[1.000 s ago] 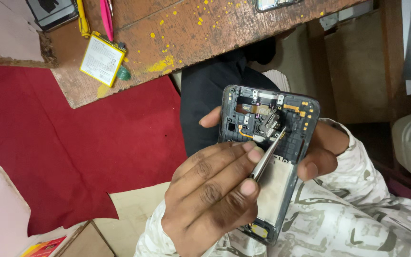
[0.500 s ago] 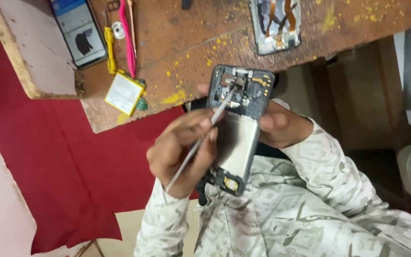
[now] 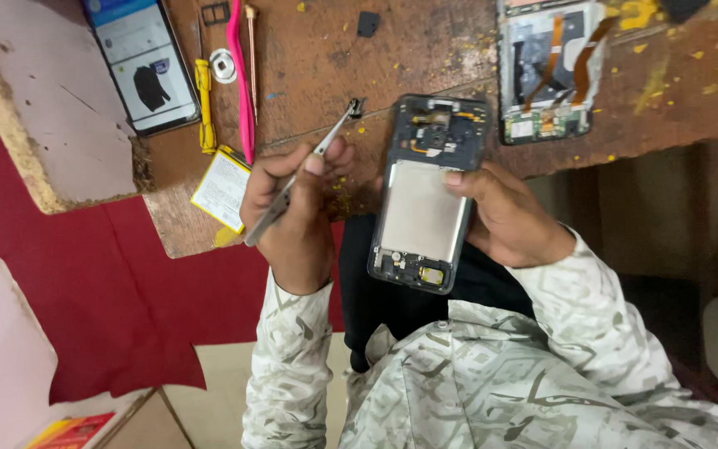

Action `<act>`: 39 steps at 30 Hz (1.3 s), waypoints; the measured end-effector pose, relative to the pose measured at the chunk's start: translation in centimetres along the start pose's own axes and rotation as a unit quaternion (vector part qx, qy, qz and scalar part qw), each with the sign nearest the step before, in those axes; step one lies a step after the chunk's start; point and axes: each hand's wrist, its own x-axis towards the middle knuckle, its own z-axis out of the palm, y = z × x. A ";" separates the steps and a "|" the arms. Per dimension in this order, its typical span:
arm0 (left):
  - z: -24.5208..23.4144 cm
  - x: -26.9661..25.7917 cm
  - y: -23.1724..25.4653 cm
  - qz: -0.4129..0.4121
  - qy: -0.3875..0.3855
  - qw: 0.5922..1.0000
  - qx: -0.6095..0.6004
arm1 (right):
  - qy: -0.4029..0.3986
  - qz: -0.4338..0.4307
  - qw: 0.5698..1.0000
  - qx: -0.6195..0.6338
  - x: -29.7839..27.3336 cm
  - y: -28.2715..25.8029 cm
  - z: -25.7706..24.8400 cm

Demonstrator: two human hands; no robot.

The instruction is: The person uses tweezers to carefully remove a small internal component from a disassembled smartphone. They then place the removed part on the workbench and pick up a replacement component to compare it with the original.

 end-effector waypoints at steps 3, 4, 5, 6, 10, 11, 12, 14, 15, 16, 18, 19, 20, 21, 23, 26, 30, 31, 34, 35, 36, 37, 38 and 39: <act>-0.3 1.0 0.0 -0.045 0.036 0.998 -0.025 | 0.029 0.002 1.000 0.007 -0.9 -1.1 1.0; -0.4 1.1 0.1 -0.057 0.043 0.997 -0.028 | 0.026 -0.007 1.000 -0.006 -1.1 -1.4 1.2; -0.4 1.2 0.2 -0.069 0.050 0.996 -0.032 | 0.024 -0.015 0.999 -0.019 -1.2 -1.5 1.5; -0.4 1.3 0.3 -0.074 0.053 0.995 -0.033 | 0.023 -0.020 0.999 -0.023 -1.3 -1.5 1.6; -0.3 1.4 0.3 -0.084 0.062 0.994 -0.025 | 0.045 -0.021 0.998 -0.029 -1.6 -1.4 1.1; -0.3 1.4 0.3 -0.084 0.063 0.994 -0.021 | 0.057 -0.017 0.998 -0.029 -1.6 -1.2 1.0; -0.3 1.5 0.3 -0.085 0.058 0.994 -0.021 | 0.045 -0.022 0.998 -0.028 -1.6 -1.2 0.9; -0.4 1.6 0.4 -0.087 0.048 0.995 -0.020 | 0.021 -0.032 0.999 -0.027 -1.7 -1.3 0.7; -0.5 1.6 0.4 -0.090 0.041 0.995 -0.017 | 0.023 -0.029 0.999 -0.024 -1.7 -1.2 0.6; -0.6 1.6 0.5 -0.092 0.033 0.995 -0.013 | 0.025 -0.027 0.999 -0.022 -1.7 -1.1 0.5; -0.8 1.5 0.7 -0.100 0.018 0.995 -0.017 | 0.022 -0.028 0.999 -0.012 -1.8 -0.8 0.1; -0.9 1.5 0.9 -0.106 0.010 0.994 -0.025 | 0.017 -0.031 0.999 -0.004 -1.9 -0.6 -0.2; -0.9 1.4 1.1 -0.112 0.003 0.993 -0.033 | 0.011 -0.034 0.999 0.004 -2.0 -0.4 -0.5; -0.8 0.9 1.4 -0.092 0.004 0.996 0.006 | 0.010 -0.035 0.999 0.008 -2.2 -0.2 -0.9; -0.5 -0.3 2.4 -0.048 0.003 0.995 0.083 | 0.005 -0.039 0.999 0.017 -2.8 0.4 -1.7; -0.4 -0.5 3.3 0.274 -0.031 0.826 0.492 | 0.029 -0.053 0.998 -0.034 -3.4 1.1 -2.7; -0.6 0.1 2.9 0.271 -0.104 0.727 0.622 | 0.003 -0.066 0.998 0.010 -4.6 1.5 -2.6; -0.5 0.3 2.6 0.269 -0.107 0.725 0.625 | 0.000 -0.065 0.998 0.022 -5.1 1.4 -2.2; -0.1 0.1 2.4 0.291 -0.100 0.737 0.602 | 0.008 -0.067 0.996 0.051 -6.7 1.0 -0.5; 0.2 -0.2 2.4 0.303 -0.093 0.743 0.590 | 0.013 -0.069 0.996 0.059 -7.2 0.8 0.1; 0.4 -0.8 2.6 0.314 -0.071 0.755 0.571 | 0.013 -0.077 0.995 0.054 -7.7 0.7 0.4; 0.7 -1.8 2.9 0.324 -0.048 0.767 0.552 | 0.012 -0.085 0.995 0.049 -8.2 0.7 0.6; 0.9 -3.3 3.4 0.327 -0.026 0.779 0.535 | 0.014 -0.087 0.995 0.046 -9.0 0.8 0.8; 1.0 -4.8 4.0 0.279 -0.030 0.829 0.483 | 0.030 -0.100 0.994 0.032 -9.9 1.0 1.0</act>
